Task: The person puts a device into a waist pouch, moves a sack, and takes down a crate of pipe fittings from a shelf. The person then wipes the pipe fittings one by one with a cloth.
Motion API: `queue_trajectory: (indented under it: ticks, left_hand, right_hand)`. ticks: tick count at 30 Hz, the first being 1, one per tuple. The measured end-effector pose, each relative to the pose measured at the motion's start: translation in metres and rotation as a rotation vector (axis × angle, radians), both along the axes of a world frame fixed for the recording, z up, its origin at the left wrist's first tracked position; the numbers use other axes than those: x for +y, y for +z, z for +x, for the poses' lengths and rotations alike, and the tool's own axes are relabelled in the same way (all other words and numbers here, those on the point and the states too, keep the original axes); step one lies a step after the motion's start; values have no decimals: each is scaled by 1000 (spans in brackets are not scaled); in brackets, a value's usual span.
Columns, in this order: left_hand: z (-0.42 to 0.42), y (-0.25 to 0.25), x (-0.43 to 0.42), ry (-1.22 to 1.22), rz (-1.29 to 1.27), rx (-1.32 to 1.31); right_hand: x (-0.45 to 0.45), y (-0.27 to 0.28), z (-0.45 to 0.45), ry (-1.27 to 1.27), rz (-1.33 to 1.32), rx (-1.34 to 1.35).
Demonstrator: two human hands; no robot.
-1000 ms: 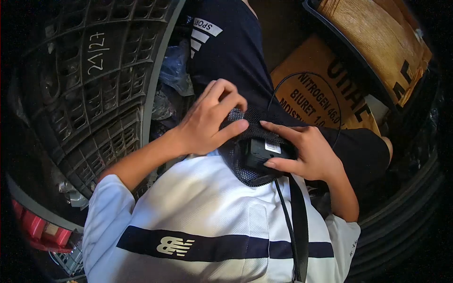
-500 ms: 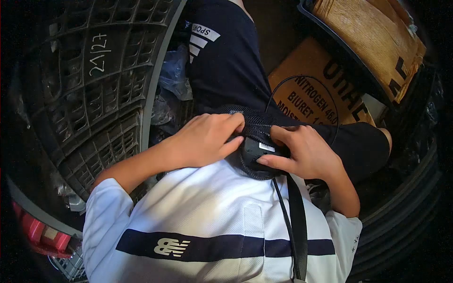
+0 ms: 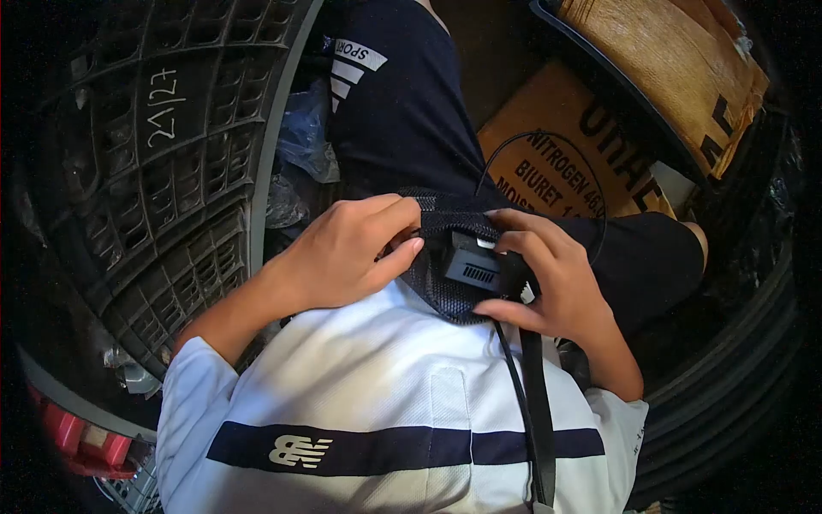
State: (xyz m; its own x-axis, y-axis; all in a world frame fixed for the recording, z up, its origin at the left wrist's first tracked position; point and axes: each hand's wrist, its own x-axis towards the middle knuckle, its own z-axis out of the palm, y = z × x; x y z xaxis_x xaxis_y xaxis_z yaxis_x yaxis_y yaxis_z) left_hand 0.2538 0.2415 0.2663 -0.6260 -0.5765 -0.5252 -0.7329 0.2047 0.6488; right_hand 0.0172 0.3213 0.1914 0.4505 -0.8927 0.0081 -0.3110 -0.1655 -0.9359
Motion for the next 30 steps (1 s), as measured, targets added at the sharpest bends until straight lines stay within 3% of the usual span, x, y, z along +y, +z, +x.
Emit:
queue_trajectory:
  ticks: [5, 9, 13, 19, 25, 30]
  left_hand:
    - [-1, -4, 3, 13, -27, 26]
    - [-1, -6, 7, 20, -46, 42]
    - [0, -6, 21, 139, -54, 56]
    - [-2, -5, 17, 249, -145, 58]
    - [-11, -12, 19, 249, -236, 126]
    - [-8, -22, 21, 193, -303, 195]
  right_hand:
    - [5, 9, 2, -5, 98, 185]
    - [-11, 7, -1, 38, 93, 49]
    - [-19, 2, -1, 91, 394, -165]
    - [-20, 1, 12, 173, 42, 171]
    - [-18, -5, 26, 76, 247, -99]
    - [-21, -8, 33, -57, 77, -76]
